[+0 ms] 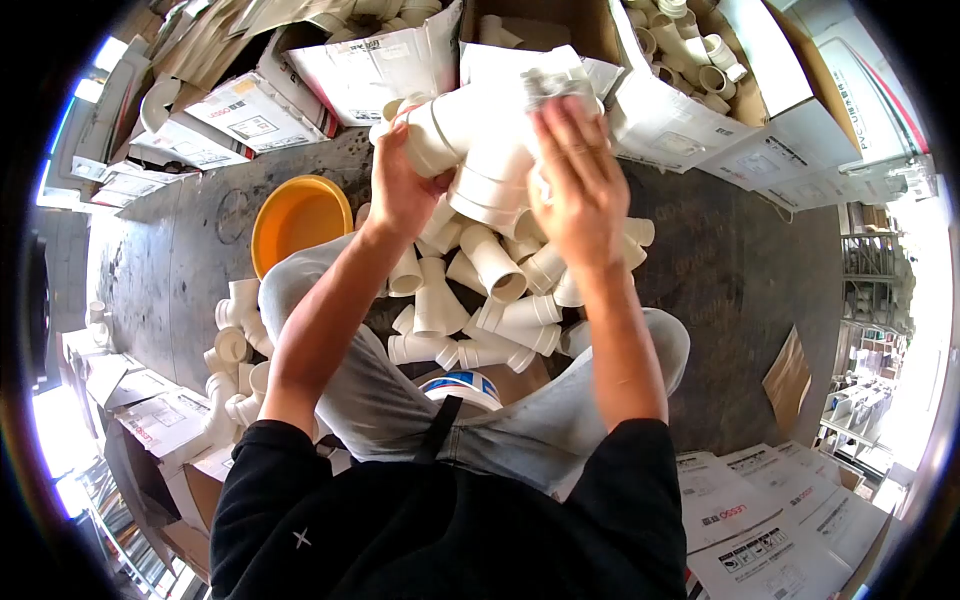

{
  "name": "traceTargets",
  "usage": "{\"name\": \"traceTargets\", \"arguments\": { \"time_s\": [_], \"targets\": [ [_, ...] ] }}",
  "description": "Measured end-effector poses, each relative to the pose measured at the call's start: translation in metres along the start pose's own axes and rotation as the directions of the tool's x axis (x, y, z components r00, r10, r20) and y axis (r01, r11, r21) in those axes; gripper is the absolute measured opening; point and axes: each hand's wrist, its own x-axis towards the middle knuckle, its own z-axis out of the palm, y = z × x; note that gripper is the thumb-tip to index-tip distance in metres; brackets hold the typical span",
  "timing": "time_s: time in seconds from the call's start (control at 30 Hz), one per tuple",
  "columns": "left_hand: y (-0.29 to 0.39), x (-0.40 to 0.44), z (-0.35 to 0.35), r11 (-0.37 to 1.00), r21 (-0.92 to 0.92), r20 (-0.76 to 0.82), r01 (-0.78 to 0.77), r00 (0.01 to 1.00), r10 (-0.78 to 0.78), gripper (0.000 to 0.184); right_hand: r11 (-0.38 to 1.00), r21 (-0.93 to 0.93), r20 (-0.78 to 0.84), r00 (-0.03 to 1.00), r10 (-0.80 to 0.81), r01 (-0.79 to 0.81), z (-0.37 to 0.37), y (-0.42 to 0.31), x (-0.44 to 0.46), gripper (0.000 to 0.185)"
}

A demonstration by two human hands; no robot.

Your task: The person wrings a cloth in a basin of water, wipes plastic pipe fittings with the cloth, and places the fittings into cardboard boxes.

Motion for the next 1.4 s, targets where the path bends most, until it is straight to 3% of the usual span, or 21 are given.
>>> {"name": "traceTargets", "arguments": {
  "time_s": [0.1,0.2,0.27,0.37,0.53,0.67,0.73,0.77,0.87,0.97,1.07,1.17,1.27,1.4],
  "targets": [
    [-0.003,0.0,0.002,0.998,-0.034,-0.004,0.047,0.999,-0.047,0.046,0.997,-0.062,-0.046,0.998,0.036,-0.039,-0.003,0.012,-0.001,0.051],
    [-0.009,0.003,-0.002,0.999,-0.001,0.007,0.05,0.999,-0.05,0.045,0.996,0.069,0.033,0.998,0.062,-0.064,0.0,-0.003,-0.004,0.052],
    [-0.009,0.0,-0.001,0.998,0.036,-0.031,0.049,0.998,-0.048,0.043,0.964,0.252,0.114,0.992,0.053,-0.081,-0.002,-0.021,-0.005,0.045],
    [-0.023,0.009,-0.005,0.997,-0.032,-0.048,-0.076,0.996,0.075,0.038,0.923,0.383,0.206,0.971,-0.125,0.037,0.006,-0.045,-0.013,0.032],
    [-0.028,0.007,-0.015,0.999,0.011,-0.08,0.037,0.996,-0.036,0.038,0.876,0.474,0.309,0.915,-0.261,0.09,0.01,-0.054,-0.019,0.024],
    [-0.035,0.002,-0.022,0.987,0.082,-0.079,0.137,0.988,-0.131,0.049,0.942,0.335,0.225,0.971,-0.085,0.005,0.009,-0.021,-0.015,0.031],
    [-0.033,0.001,-0.02,0.967,0.034,-0.099,0.251,0.964,-0.246,0.05,0.993,0.087,0.118,0.99,0.072,-0.083,0.003,-0.006,-0.01,0.04],
    [-0.035,0.002,-0.027,0.963,0.05,-0.059,0.266,0.963,-0.263,0.053,0.997,-0.01,0.095,0.993,0.075,-0.074,0.003,0.009,-0.011,0.046],
    [-0.028,-0.01,-0.005,0.968,0.092,-0.151,0.233,0.964,-0.218,0.052,0.987,-0.075,0.073,0.987,0.145,-0.14,0.0,0.016,-0.013,0.048],
    [-0.045,0.001,-0.027,0.966,0.003,-0.063,0.257,0.965,-0.256,0.051,0.978,0.118,0.225,0.964,0.144,-0.174,0.002,-0.012,-0.015,0.051],
    [-0.053,0.009,-0.041,0.957,-0.069,-0.138,0.283,0.947,-0.29,0.053,0.905,0.39,0.342,0.939,0.029,-0.17,0.015,-0.032,-0.025,0.034],
    [-0.06,0.013,-0.04,0.964,-0.123,-0.171,0.235,0.952,-0.254,0.056,0.91,0.406,0.379,0.921,-0.086,-0.082,0.011,-0.041,-0.021,0.026],
    [-0.054,0.01,-0.04,0.944,-0.03,-0.225,0.329,0.918,-0.327,0.06,0.921,0.37,0.25,0.968,0.028,-0.123,0.011,-0.024,-0.014,0.029],
    [-0.038,0.005,-0.021,0.92,-0.059,-0.352,0.388,0.854,-0.383,0.069,0.858,0.28,0.153,0.903,0.402,-0.43,0.012,0.008,-0.023,0.033]
  ]
}}
